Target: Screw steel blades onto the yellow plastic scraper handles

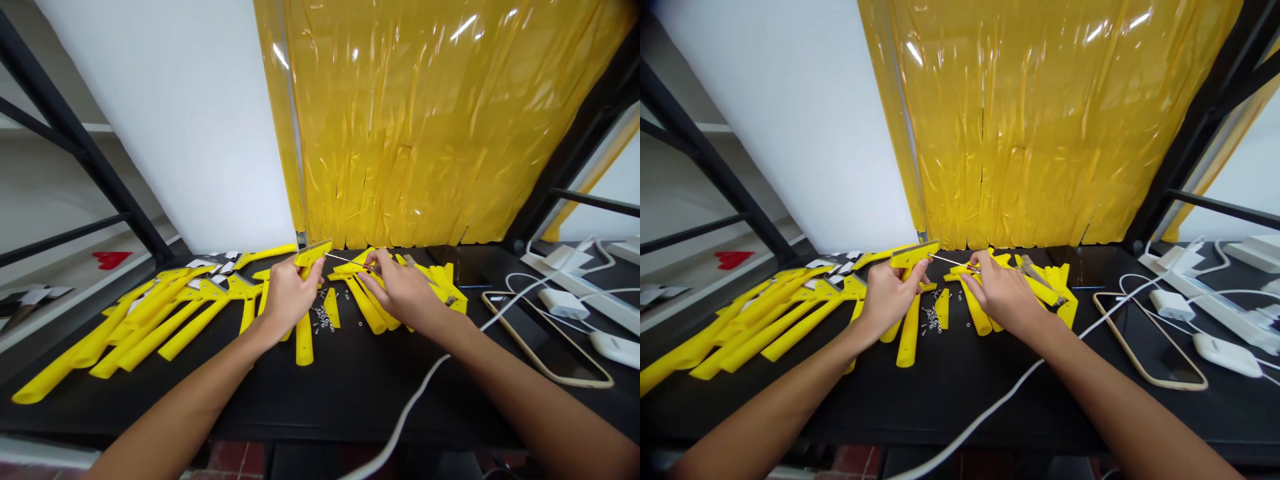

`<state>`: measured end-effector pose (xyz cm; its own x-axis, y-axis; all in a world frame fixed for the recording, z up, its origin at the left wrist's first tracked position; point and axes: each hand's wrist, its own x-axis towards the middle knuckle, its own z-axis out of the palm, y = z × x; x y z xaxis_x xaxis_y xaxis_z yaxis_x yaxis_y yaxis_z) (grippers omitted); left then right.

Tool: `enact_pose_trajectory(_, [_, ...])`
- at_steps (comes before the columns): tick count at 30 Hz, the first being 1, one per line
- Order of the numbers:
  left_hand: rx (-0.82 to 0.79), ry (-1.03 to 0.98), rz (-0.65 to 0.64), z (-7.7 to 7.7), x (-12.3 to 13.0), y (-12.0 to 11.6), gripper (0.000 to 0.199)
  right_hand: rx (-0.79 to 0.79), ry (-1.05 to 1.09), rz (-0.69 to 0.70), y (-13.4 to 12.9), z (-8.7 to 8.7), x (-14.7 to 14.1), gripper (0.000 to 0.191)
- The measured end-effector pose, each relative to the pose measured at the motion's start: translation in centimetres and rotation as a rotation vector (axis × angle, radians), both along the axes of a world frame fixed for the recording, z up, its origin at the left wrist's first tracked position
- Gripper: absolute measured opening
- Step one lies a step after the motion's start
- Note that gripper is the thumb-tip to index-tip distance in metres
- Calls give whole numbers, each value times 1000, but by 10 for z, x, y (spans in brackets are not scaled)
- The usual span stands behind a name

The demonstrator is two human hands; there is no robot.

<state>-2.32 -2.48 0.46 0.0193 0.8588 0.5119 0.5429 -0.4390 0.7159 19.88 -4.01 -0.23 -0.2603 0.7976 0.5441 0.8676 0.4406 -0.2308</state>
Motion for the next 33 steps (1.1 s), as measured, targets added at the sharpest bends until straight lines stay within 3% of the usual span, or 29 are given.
enact_pose_trajectory(6, [142, 68, -2, 2, 1, -4, 24, -52, 35, -38, 2, -4, -1, 28])
enact_pose_trajectory(11, [153, 130, 27, 5, 1, -6, 27, -69, 184, 89, 5, -7, -1, 18])
enact_pose_trajectory(15, [203, 125, 24, 8, 1, -7, 20, -43, 153, 20, 4, -7, -3, 28])
enact_pose_trajectory(20, [286, 132, 36, 12, -1, -9, 18, -66, 325, 155, 1, -10, -8, 20])
enact_pose_trajectory(25, [450, 158, -27, 12, -3, -10, 26, -52, 368, 114, -6, -12, -16, 22])
enact_pose_trajectory(29, [522, 149, -39, 12, -4, -9, 25, -31, 553, 202, -5, -15, -20, 21])
enact_pose_trajectory(31, [513, 142, -40, 12, -4, -9, 24, 0, 524, 211, -4, -14, -19, 15])
enact_pose_trajectory(33, [509, 142, -53, 11, -4, -9, 24, 1, 449, 185, -3, -13, -18, 20])
